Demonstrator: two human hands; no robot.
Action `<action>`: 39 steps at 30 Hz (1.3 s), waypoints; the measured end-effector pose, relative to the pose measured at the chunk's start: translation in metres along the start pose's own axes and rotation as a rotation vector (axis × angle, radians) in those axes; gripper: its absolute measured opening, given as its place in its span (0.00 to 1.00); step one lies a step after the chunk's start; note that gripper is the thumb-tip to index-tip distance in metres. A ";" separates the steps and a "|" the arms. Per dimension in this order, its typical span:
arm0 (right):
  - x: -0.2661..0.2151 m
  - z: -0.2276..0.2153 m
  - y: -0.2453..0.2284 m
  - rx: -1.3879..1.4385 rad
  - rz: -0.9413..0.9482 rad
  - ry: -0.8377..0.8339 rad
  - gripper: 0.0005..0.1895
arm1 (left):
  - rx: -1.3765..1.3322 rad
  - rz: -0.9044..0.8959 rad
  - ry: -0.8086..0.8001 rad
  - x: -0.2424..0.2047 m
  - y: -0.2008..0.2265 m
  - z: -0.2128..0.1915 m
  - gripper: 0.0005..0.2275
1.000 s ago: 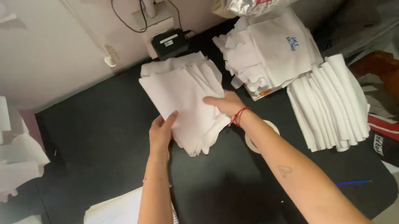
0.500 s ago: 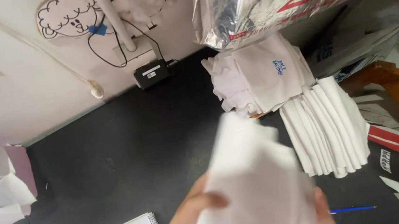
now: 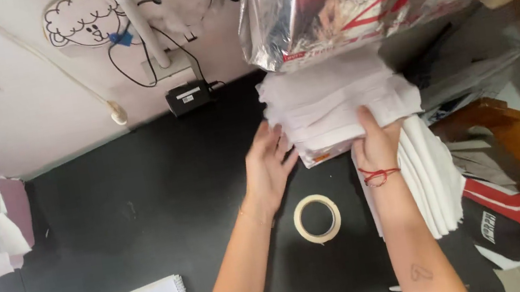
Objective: Sorting and stacking white fabric garment components on a workbench
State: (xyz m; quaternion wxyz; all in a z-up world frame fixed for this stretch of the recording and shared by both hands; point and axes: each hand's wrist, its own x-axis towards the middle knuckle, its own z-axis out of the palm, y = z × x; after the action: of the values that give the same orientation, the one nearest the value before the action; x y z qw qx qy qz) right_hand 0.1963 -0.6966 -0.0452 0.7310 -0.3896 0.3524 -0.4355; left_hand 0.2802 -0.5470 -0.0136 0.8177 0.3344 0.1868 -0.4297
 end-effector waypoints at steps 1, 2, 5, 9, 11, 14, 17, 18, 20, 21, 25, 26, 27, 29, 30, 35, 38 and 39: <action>0.003 0.003 -0.001 -0.058 0.001 0.040 0.33 | 0.097 0.007 -0.007 -0.010 0.001 -0.005 0.23; 0.000 0.001 -0.002 -0.127 0.015 0.087 0.32 | 0.189 0.003 -0.001 -0.025 -0.003 -0.014 0.29; 0.009 -0.008 0.004 0.007 -0.034 -0.042 0.32 | 0.358 -0.072 0.033 -0.054 -0.010 -0.043 0.20; -0.041 0.011 -0.044 -0.128 0.149 -0.114 0.35 | 0.441 -0.134 0.129 -0.101 -0.031 -0.089 0.18; -0.076 0.017 -0.064 -0.201 0.184 -0.107 0.29 | 0.413 -0.168 0.201 -0.125 -0.045 -0.116 0.14; -0.113 -0.040 -0.023 -0.278 0.104 -0.084 0.33 | 0.265 -0.148 0.154 -0.143 -0.103 -0.210 0.10; -0.195 -0.030 -0.015 -0.627 0.339 -0.145 0.05 | 0.298 -0.301 0.451 -0.164 -0.147 -0.265 0.11; -0.214 -0.050 0.005 -0.633 0.344 -0.167 0.05 | 0.281 -0.289 0.461 -0.175 -0.144 -0.256 0.11; -0.256 -0.092 0.043 -0.644 0.551 -0.523 0.18 | 0.687 -0.250 0.412 -0.203 -0.141 -0.238 0.16; -0.267 -0.089 0.042 -0.654 0.565 -0.553 0.18 | 0.661 -0.241 0.435 -0.216 -0.131 -0.225 0.16; -0.308 -0.075 0.064 -0.872 0.746 -0.965 0.04 | 1.200 -0.121 0.177 -0.266 -0.119 -0.214 0.14; -0.314 -0.072 0.074 -1.054 0.804 -0.961 0.08 | 1.393 -0.125 0.205 -0.272 -0.122 -0.219 0.16; -0.320 -0.065 0.077 -1.065 0.813 -1.028 0.08 | 1.358 -0.111 0.264 -0.281 -0.124 -0.228 0.16; -0.333 -0.056 0.080 -1.189 0.592 -1.177 0.09 | 1.379 -0.116 0.368 -0.297 -0.134 -0.243 0.14; -0.338 -0.054 0.084 -1.205 0.596 -1.231 0.09 | 1.338 -0.109 0.408 -0.307 -0.134 -0.249 0.14; -0.377 -0.032 0.081 -1.183 0.497 -1.524 0.05 | 1.196 -0.065 0.608 -0.362 -0.139 -0.269 0.14; -0.397 -0.046 0.101 -1.088 0.524 -1.555 0.06 | 1.137 0.123 0.683 -0.390 -0.145 -0.286 0.13; -0.410 -0.039 0.092 -1.092 0.522 -1.620 0.06 | 1.095 0.139 0.732 -0.403 -0.136 -0.284 0.13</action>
State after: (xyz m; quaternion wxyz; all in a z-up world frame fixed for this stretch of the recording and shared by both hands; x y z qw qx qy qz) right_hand 0.0435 -0.3040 -0.0715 0.5445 -0.7598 -0.0245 0.3543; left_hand -0.0637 -0.1682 -0.0276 0.4389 0.8375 0.1852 -0.2676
